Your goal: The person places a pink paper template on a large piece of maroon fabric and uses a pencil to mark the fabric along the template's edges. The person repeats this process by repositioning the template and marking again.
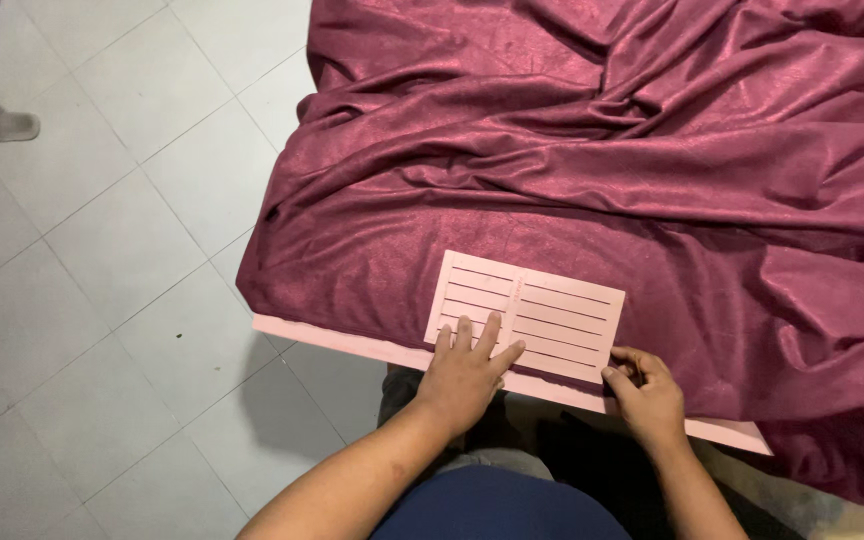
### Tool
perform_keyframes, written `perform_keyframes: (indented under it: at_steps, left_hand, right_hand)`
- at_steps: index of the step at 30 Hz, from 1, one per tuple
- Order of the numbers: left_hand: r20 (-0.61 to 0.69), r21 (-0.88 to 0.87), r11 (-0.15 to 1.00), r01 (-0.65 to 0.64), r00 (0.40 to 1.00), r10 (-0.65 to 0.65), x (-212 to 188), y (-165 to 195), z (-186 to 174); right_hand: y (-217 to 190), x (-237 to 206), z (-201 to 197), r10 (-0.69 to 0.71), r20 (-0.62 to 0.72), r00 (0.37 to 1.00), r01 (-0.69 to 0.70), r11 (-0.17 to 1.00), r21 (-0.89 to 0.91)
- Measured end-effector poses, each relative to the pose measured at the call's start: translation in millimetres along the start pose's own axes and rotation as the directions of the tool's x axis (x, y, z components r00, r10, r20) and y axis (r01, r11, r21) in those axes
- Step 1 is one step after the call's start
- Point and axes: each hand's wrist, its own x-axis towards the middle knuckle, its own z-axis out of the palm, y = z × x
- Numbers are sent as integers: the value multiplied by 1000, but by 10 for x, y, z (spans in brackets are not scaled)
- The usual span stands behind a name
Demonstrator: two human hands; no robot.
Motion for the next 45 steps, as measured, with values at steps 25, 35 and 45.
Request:
perform_keyframes:
  at_steps: [25, 35, 45]
  left_hand:
    - [121, 80, 995, 53, 991, -62, 508, 705, 18]
    - [-141, 10, 996, 84, 987, -82, 293, 472, 353]
    - [-333, -134, 990, 37, 940, -80, 91, 160, 669]
  right_hand:
    - [240, 301, -587, 208, -36, 978, -183, 923, 339]
    - [-549, 407, -117, -69, 236, 969, 73, 997, -10]
    - [-1514, 797, 766, -465, 387, 796, 565, 801, -199]
